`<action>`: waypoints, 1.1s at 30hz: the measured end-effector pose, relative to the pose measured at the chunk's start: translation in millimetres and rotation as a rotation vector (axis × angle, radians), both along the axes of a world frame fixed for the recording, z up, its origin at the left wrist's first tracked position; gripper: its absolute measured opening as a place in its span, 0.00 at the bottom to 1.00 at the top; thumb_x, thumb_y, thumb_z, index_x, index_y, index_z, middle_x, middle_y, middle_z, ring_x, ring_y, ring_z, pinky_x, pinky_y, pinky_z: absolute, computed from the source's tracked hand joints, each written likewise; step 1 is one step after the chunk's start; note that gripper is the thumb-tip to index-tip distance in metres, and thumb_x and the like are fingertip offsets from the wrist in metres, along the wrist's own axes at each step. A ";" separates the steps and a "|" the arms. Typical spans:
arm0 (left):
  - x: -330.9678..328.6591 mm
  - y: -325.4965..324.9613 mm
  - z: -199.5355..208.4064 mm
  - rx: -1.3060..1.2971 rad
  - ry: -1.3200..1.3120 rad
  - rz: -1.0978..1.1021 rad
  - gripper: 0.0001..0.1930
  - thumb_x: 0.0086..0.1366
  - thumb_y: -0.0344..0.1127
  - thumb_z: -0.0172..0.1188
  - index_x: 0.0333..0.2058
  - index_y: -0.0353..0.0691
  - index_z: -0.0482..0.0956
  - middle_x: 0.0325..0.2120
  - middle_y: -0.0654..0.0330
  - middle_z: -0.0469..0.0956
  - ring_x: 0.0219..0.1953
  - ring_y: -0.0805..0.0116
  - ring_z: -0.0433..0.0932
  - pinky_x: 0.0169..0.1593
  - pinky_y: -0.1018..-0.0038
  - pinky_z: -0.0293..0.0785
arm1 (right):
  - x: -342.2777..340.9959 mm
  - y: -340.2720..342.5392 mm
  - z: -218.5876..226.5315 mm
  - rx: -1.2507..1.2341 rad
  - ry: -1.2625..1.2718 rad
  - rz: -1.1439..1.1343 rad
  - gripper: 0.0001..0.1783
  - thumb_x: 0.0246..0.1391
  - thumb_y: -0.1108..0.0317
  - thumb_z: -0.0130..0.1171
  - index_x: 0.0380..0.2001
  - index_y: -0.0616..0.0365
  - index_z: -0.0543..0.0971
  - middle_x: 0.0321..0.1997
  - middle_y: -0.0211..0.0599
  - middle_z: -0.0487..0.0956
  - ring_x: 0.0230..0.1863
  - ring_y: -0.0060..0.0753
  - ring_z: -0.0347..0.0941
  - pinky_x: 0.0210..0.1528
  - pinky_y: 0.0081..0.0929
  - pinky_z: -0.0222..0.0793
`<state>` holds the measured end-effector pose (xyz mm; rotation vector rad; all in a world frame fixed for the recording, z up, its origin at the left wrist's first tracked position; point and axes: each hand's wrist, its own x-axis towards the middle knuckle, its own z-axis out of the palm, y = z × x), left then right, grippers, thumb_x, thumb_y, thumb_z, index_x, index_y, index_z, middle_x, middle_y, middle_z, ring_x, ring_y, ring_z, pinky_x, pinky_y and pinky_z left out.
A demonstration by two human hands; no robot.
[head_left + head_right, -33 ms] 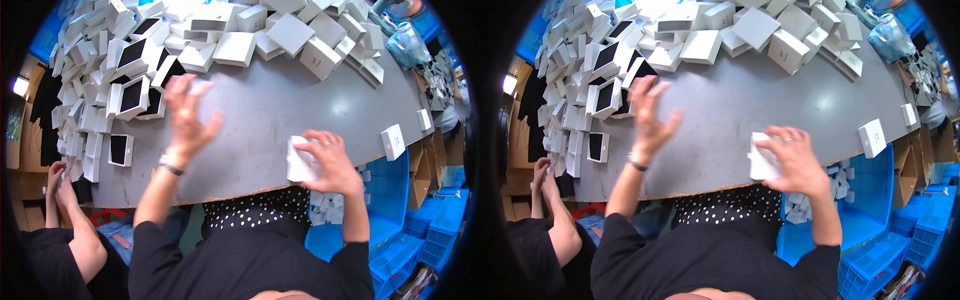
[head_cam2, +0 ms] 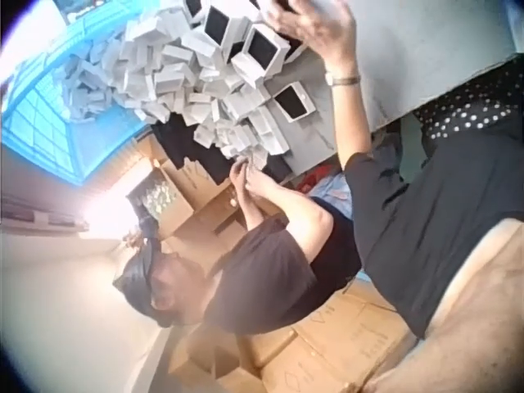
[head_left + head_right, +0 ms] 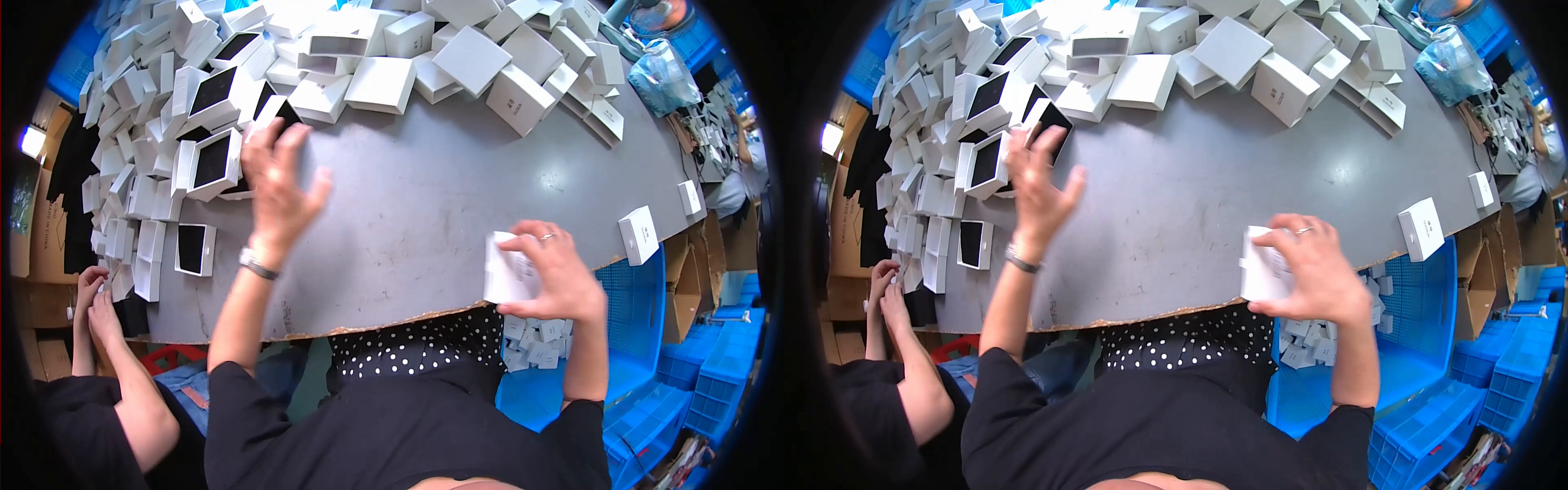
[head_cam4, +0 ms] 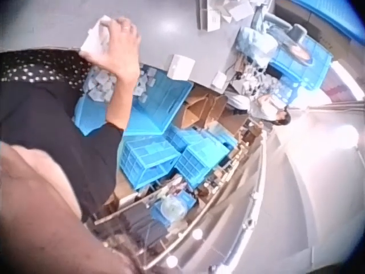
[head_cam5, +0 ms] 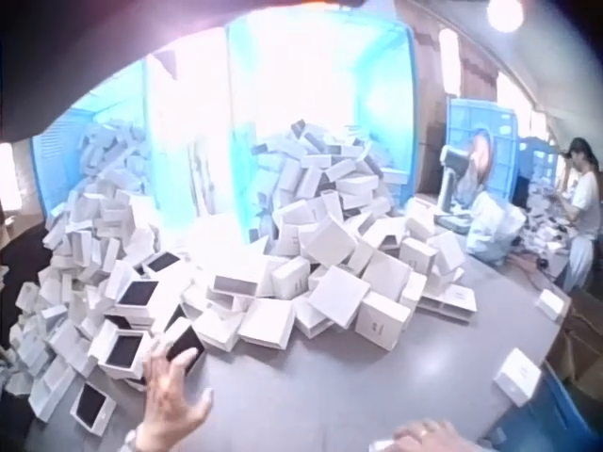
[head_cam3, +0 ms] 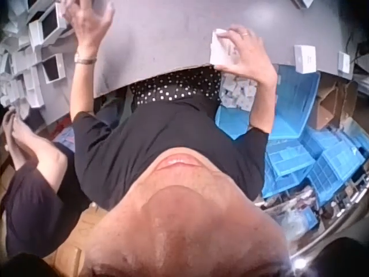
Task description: Packing items into small white cardboard boxes at an industrial workbench.
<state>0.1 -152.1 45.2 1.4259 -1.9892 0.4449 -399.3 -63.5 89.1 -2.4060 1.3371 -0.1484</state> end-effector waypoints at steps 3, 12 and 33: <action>48.0 -39.5 11.4 0.066 -0.261 0.319 0.29 0.55 0.38 0.69 0.57 0.43 0.75 0.57 0.50 0.72 0.63 0.52 0.67 0.64 0.55 0.58 | 18.2 -34.4 26.0 -0.141 0.228 0.013 0.41 0.41 0.55 0.74 0.61 0.49 0.72 0.64 0.49 0.70 0.71 0.52 0.60 0.73 0.56 0.51; 17.7 -19.9 -1.5 0.194 0.152 0.126 0.22 0.60 0.30 0.59 0.54 0.44 0.76 0.47 0.49 0.74 0.46 0.50 0.79 0.56 0.55 0.70 | 150.5 -257.0 -50.8 -0.832 0.046 0.215 0.28 0.53 0.73 0.61 0.58 0.43 0.73 0.56 0.30 0.80 0.70 0.40 0.67 0.77 0.49 0.49; -45.1 54.8 -7.5 0.663 0.076 -0.472 0.37 0.44 0.41 0.69 0.59 0.49 0.76 0.69 0.37 0.56 0.68 0.40 0.60 0.68 0.48 0.58 | 36.9 -30.1 -22.9 -0.114 0.116 -0.023 0.60 0.33 0.59 0.73 0.73 0.52 0.58 0.67 0.54 0.65 0.68 0.60 0.61 0.69 0.51 0.59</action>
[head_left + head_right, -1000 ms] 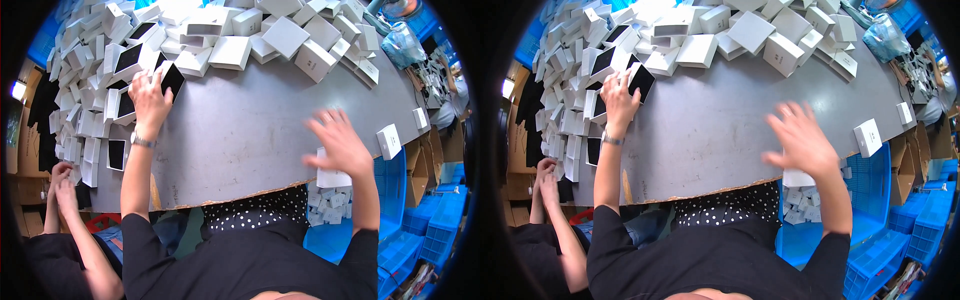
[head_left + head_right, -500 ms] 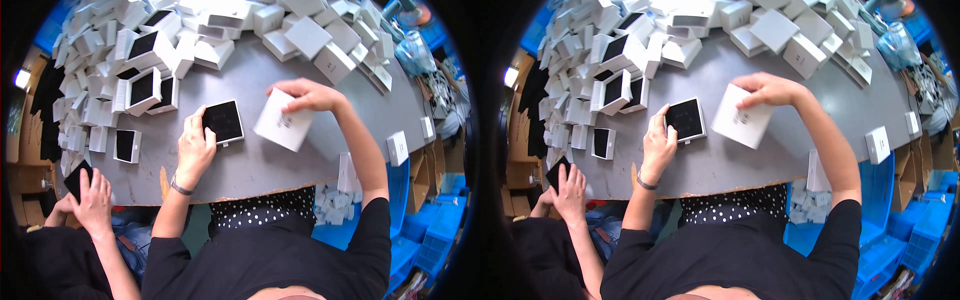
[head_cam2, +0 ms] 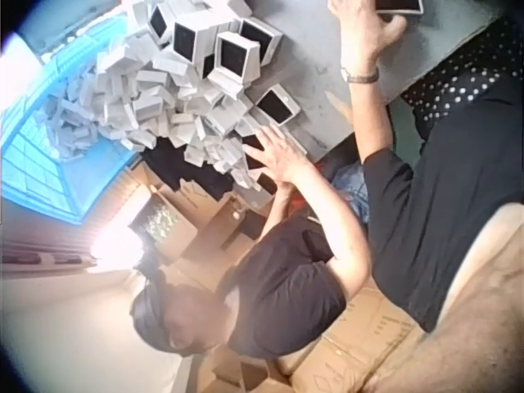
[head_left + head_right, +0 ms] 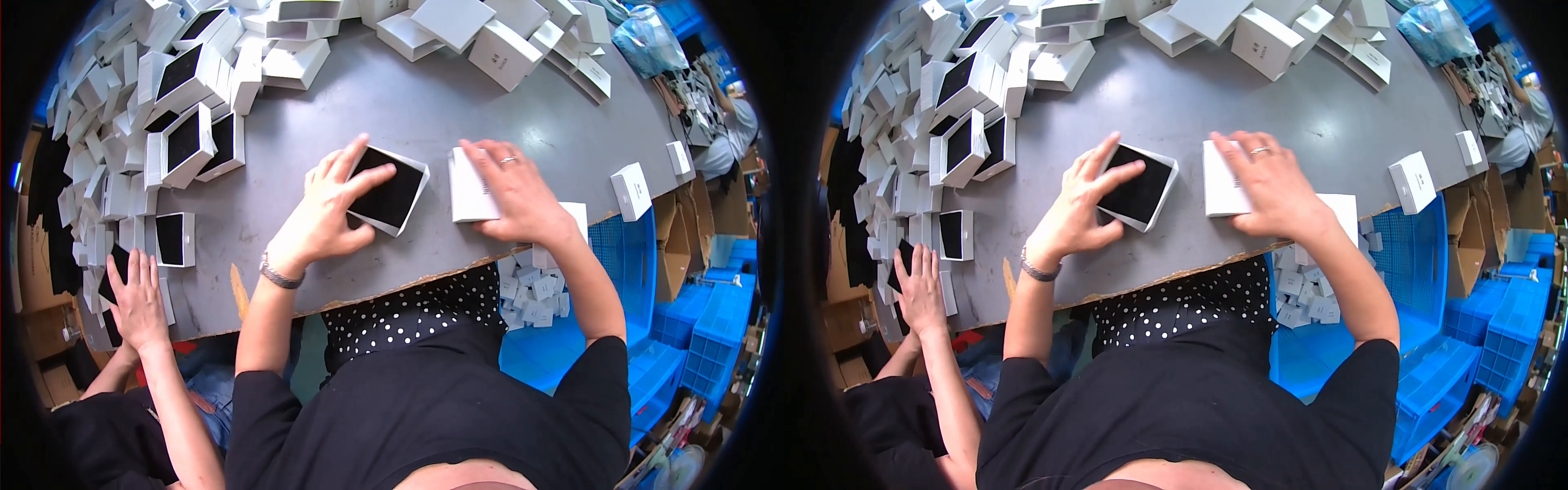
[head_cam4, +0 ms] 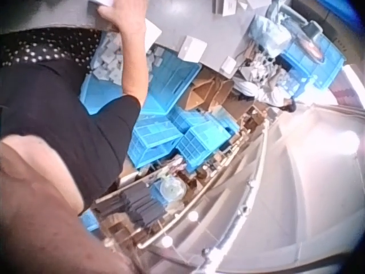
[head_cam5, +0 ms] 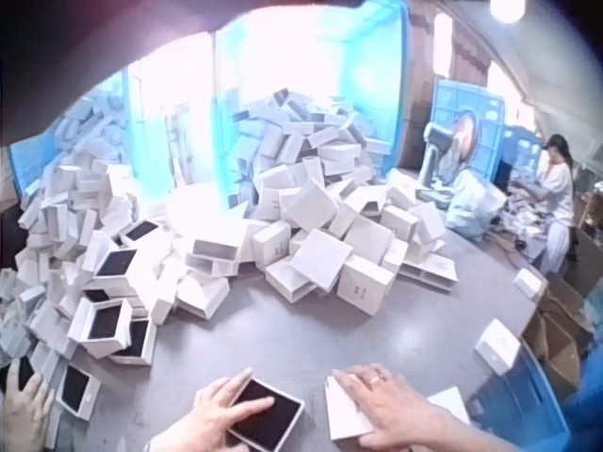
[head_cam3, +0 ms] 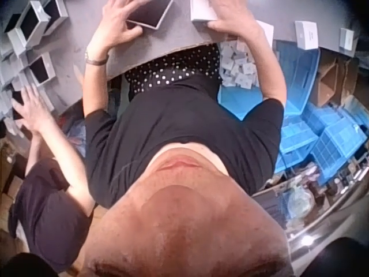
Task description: Packing items into small white cardboard boxes at an industrial workbench.
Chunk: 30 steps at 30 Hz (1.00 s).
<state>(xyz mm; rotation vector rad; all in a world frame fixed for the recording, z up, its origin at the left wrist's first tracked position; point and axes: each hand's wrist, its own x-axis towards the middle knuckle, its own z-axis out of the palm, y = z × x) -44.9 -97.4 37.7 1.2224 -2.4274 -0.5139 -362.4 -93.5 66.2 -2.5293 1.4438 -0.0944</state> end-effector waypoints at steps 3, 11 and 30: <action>1.9 7.9 9.1 -0.050 -0.150 -0.136 0.36 0.44 0.41 0.71 0.57 0.51 0.78 0.72 0.37 0.52 0.72 0.40 0.53 0.70 0.45 0.51 | -37.6 21.1 -7.6 -0.016 -0.012 -0.219 0.61 0.31 0.60 0.73 0.73 0.52 0.58 0.68 0.54 0.64 0.68 0.61 0.60 0.72 0.48 0.58; -51.4 39.8 -17.5 -0.022 0.148 0.283 0.34 0.45 0.44 0.72 0.55 0.53 0.77 0.63 0.41 0.62 0.66 0.40 0.60 0.67 0.47 0.54 | -31.5 23.5 -7.4 -0.202 -0.057 -0.139 0.55 0.34 0.61 0.70 0.71 0.53 0.62 0.65 0.51 0.69 0.68 0.59 0.61 0.70 0.49 0.58; -40.7 33.1 -30.3 0.107 0.558 0.050 0.53 0.48 0.44 0.74 0.70 0.42 0.54 0.62 0.44 0.62 0.65 0.44 0.59 0.69 0.51 0.58 | 23.0 9.7 -25.0 -0.152 -0.272 0.167 0.57 0.26 0.59 0.72 0.68 0.51 0.68 0.64 0.46 0.68 0.66 0.56 0.61 0.67 0.51 0.57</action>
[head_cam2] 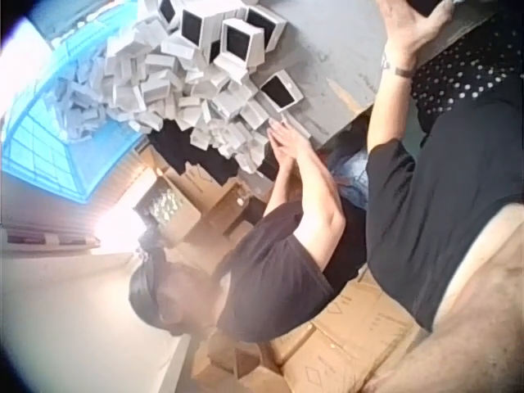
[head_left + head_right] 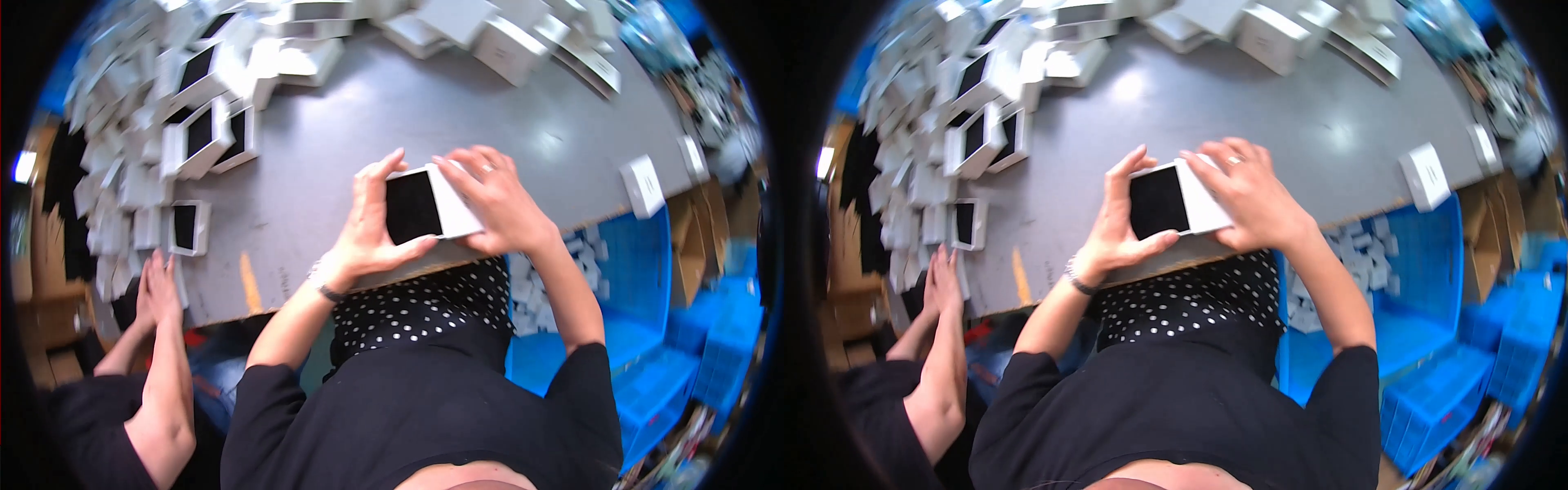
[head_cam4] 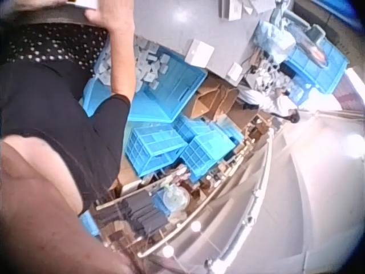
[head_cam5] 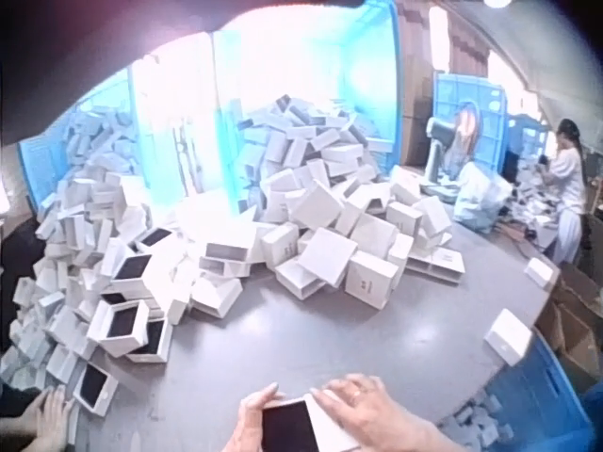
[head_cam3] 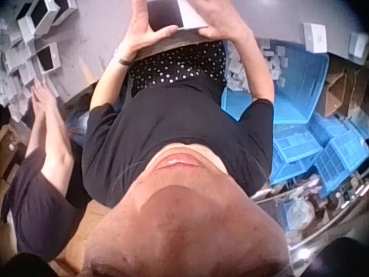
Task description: Packing items into small white cardboard boxes at an industrial workbench.
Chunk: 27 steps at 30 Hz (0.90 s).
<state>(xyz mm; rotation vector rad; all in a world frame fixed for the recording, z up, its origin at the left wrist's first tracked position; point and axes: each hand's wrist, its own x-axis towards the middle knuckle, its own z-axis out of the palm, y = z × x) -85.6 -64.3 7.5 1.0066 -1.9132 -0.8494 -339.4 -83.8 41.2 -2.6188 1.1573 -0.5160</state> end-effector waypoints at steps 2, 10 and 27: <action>-11.0 1.8 -1.1 0.186 0.234 0.136 0.58 0.53 0.52 0.69 0.74 0.40 0.43 0.66 0.41 0.58 0.68 0.43 0.57 0.71 0.52 0.54 | 6.7 5.8 1.0 -0.013 0.003 0.022 0.56 0.26 0.59 0.72 0.68 0.52 0.68 0.63 0.46 0.68 0.66 0.56 0.61 0.67 0.51 0.56; -28.3 -0.8 -0.7 0.178 0.213 0.137 0.50 0.61 0.51 0.66 0.73 0.36 0.49 0.62 0.40 0.65 0.61 0.45 0.67 0.67 0.56 0.61 | -3.2 -2.6 8.1 0.018 0.050 -0.002 0.56 0.26 0.61 0.75 0.67 0.53 0.69 0.63 0.45 0.69 0.65 0.53 0.62 0.65 0.50 0.57; -30.2 -12.0 -12.9 0.127 0.086 0.135 0.21 0.71 0.31 0.56 0.61 0.37 0.67 0.45 0.52 0.76 0.51 0.55 0.73 0.60 0.63 0.68 | -11.0 -2.4 2.8 -0.001 0.021 0.066 0.56 0.27 0.59 0.75 0.68 0.50 0.68 0.64 0.44 0.68 0.67 0.56 0.61 0.68 0.52 0.57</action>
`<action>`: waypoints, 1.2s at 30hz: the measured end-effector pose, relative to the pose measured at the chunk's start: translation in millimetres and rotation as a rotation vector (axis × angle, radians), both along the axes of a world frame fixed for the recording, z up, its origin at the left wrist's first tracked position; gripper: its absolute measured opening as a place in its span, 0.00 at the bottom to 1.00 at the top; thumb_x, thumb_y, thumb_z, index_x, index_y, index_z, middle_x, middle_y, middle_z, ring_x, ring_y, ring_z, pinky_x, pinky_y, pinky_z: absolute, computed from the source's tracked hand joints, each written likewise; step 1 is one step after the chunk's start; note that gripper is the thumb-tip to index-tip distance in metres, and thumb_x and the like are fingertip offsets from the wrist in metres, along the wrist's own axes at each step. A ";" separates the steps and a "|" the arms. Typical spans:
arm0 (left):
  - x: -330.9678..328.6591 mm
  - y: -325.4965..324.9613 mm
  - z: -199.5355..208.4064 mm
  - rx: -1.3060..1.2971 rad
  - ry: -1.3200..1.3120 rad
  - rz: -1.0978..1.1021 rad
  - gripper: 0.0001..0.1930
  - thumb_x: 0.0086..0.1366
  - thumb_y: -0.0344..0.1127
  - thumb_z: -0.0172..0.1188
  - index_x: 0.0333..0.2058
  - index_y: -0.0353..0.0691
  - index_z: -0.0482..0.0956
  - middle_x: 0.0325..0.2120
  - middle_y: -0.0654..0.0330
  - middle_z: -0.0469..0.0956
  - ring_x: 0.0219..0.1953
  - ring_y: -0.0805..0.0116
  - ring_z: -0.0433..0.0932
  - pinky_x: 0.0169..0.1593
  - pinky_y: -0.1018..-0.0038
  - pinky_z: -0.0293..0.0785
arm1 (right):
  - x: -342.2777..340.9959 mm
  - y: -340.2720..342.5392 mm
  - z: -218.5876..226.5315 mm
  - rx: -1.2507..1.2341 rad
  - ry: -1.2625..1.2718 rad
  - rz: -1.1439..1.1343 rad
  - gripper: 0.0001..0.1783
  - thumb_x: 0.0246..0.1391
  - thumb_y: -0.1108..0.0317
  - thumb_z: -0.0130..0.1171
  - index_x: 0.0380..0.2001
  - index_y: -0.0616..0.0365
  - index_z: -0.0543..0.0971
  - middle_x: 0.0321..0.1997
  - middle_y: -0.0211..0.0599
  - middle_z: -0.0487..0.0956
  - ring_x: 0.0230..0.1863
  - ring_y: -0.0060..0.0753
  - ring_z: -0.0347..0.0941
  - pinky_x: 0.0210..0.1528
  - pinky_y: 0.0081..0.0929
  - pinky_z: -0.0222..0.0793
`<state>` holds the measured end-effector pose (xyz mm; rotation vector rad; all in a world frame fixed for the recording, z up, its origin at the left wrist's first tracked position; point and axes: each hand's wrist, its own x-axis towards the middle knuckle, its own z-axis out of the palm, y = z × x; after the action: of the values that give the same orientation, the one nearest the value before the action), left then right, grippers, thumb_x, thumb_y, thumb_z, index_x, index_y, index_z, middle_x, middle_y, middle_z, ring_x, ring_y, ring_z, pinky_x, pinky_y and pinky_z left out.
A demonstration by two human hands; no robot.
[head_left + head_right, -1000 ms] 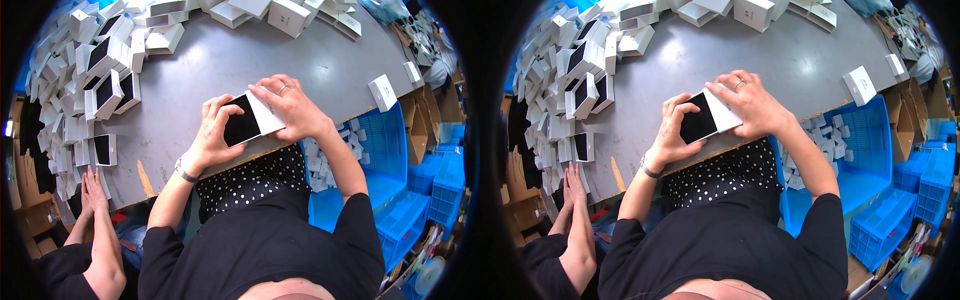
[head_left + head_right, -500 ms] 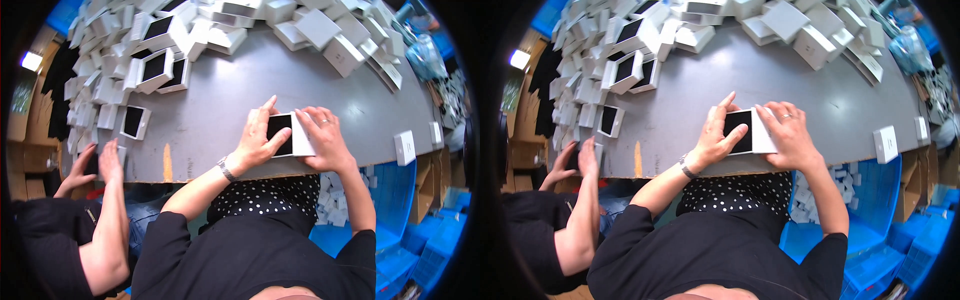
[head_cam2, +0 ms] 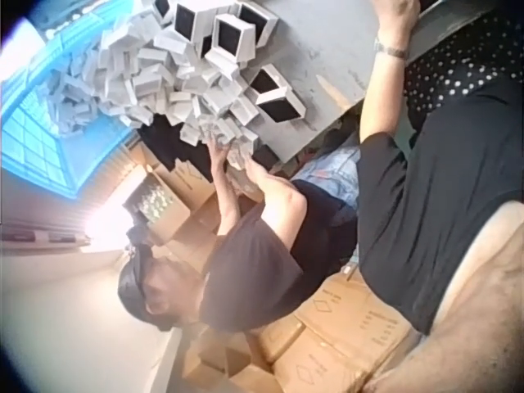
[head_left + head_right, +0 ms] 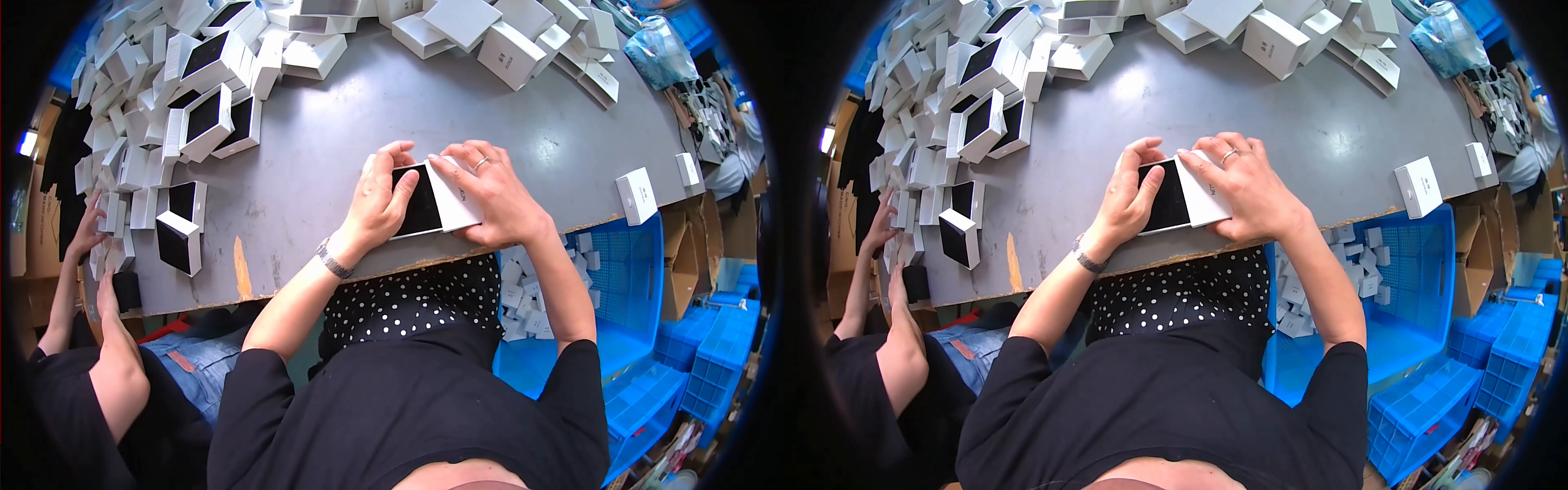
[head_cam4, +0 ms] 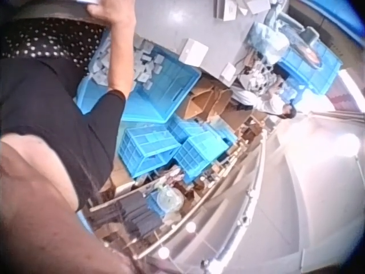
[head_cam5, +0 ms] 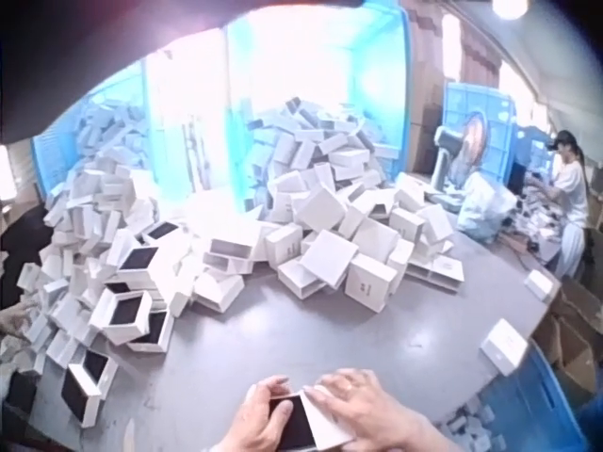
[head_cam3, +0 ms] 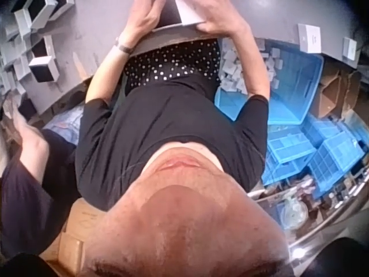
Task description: Packing items into small white cardboard boxes at an industrial workbench.
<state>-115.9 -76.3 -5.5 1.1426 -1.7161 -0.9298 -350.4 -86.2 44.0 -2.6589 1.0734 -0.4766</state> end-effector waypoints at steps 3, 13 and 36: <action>4.9 -3.1 1.7 -0.005 -0.020 0.055 0.26 0.76 0.38 0.51 0.67 0.35 0.59 0.50 0.50 0.73 0.58 0.55 0.69 0.64 0.61 0.63 | 5.8 -4.8 -4.1 -0.002 -0.022 0.037 0.56 0.26 0.59 0.73 0.68 0.52 0.68 0.64 0.45 0.69 0.67 0.56 0.61 0.68 0.51 0.56; -18.0 -7.2 -1.0 -0.066 0.418 0.243 0.37 0.70 0.48 0.55 0.70 0.33 0.56 0.65 0.41 0.61 0.70 0.43 0.56 0.73 0.55 0.51 | 49.7 13.0 -2.4 -0.031 -0.018 0.020 0.54 0.27 0.59 0.73 0.65 0.57 0.69 0.62 0.47 0.70 0.65 0.57 0.63 0.65 0.53 0.57; 83.4 54.4 46.8 0.038 -0.895 0.477 0.52 0.52 0.54 0.73 0.69 0.33 0.60 0.61 0.43 0.61 0.62 0.42 0.59 0.67 0.52 0.58 | -34.6 -114.5 28.8 -0.324 0.024 -0.910 0.38 0.53 0.54 0.64 0.65 0.54 0.68 0.52 0.49 0.81 0.51 0.51 0.80 0.53 0.45 0.75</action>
<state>-32.5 -21.9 41.3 2.0729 -1.9245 -0.1272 -385.0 -200.7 72.8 -2.2514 2.3671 -0.8213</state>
